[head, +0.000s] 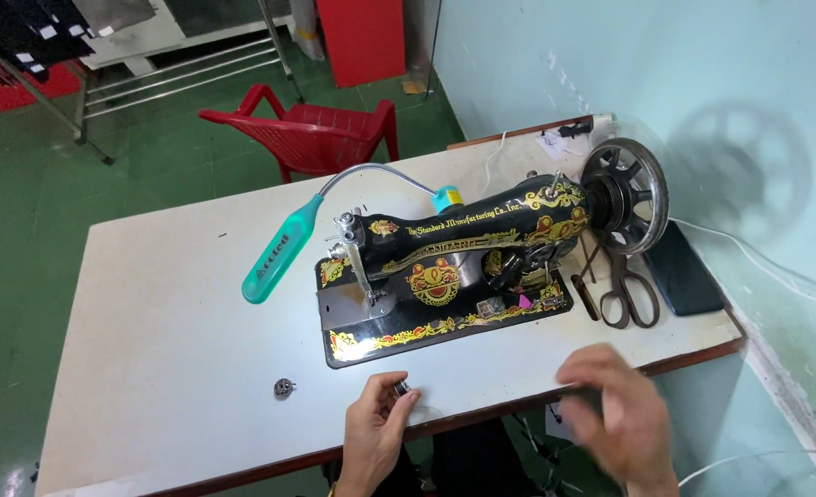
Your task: The person threads a vintage sewing machine, inserts a bobbin, and prepares a fabric strap for repair.
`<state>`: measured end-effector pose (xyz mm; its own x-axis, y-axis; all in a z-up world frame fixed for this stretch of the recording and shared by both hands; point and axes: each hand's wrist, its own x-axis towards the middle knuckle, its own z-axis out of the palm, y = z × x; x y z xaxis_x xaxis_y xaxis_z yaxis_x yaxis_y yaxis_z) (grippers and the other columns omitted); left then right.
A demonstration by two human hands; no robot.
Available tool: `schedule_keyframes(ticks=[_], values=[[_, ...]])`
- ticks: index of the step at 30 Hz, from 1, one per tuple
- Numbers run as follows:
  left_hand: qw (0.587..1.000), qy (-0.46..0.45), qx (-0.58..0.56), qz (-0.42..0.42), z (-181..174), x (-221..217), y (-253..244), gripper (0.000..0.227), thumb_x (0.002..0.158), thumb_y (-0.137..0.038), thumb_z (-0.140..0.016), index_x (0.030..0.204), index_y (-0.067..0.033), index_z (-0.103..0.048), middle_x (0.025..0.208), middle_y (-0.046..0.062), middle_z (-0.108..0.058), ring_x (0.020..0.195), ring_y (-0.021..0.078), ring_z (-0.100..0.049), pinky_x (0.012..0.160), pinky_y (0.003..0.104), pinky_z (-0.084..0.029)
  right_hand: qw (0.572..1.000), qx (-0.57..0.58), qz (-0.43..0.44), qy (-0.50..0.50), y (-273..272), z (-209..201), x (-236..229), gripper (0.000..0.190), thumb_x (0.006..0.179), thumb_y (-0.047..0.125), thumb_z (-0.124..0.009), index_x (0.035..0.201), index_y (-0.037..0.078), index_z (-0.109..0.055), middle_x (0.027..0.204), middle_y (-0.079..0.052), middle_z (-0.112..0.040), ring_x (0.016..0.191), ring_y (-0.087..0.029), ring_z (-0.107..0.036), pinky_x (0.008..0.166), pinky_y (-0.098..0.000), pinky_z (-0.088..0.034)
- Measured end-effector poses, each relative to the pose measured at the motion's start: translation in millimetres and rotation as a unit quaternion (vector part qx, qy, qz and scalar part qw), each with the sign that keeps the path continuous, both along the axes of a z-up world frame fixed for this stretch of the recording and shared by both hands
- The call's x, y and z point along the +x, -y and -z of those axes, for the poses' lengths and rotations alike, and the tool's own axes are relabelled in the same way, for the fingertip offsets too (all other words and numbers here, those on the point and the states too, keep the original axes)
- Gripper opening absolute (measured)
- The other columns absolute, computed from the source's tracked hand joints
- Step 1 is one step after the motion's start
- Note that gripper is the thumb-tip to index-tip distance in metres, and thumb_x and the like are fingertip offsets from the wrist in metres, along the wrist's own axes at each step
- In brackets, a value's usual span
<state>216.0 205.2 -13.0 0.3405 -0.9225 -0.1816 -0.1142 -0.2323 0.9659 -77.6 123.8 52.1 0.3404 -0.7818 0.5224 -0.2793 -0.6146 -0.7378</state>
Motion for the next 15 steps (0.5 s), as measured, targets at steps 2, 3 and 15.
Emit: schedule_keyframes(ticks=[2, 3, 15], values=[[1.000, -0.027, 0.006, -0.005, -5, 0, 0, 0.027, 0.092, -0.018, -0.072, 0.116, -0.0045, -0.071, 0.081, 0.004, -0.067, 0.073, 0.0121, -0.058, 0.063, 0.025, -0.048, 0.985, 0.052, -0.161, -0.033, -20, -14, 16, 0.028, 0.092, 0.025, -0.066, 0.117, 0.012, -0.071, 0.114, -0.007, -0.076, 0.108, -0.021, -0.073, 0.094, -0.0378, -0.060], [0.998, -0.058, 0.014, -0.012, -8, -1, 0, 0.025, 0.092, -0.014, -0.072, 0.115, -0.0036, -0.069, 0.083, 0.006, -0.072, 0.074, 0.0125, -0.063, 0.064, 0.024, -0.050, 0.940, 0.105, -0.317, -0.070, -30, -21, 24, 0.032, 0.101, 0.031, -0.063, 0.127, 0.016, -0.073, 0.126, -0.008, -0.077, 0.121, -0.024, -0.075, 0.100, -0.0444, -0.057], [0.942, -0.251, -0.091, -0.201, 60, 113, -84, 0.023, 0.096, -0.010, -0.058, 0.118, -0.0017, -0.061, 0.057, 0.026, -0.061, 0.025, 0.0220, -0.039, 0.026, 0.028, -0.027, 0.981, -0.102, -0.162, 0.013, -13, -73, 68, 0.018, 0.082, 0.007, -0.070, 0.099, 0.010, -0.070, 0.094, -0.006, -0.077, 0.083, -0.017, -0.077, 0.078, -0.0307, -0.065]])
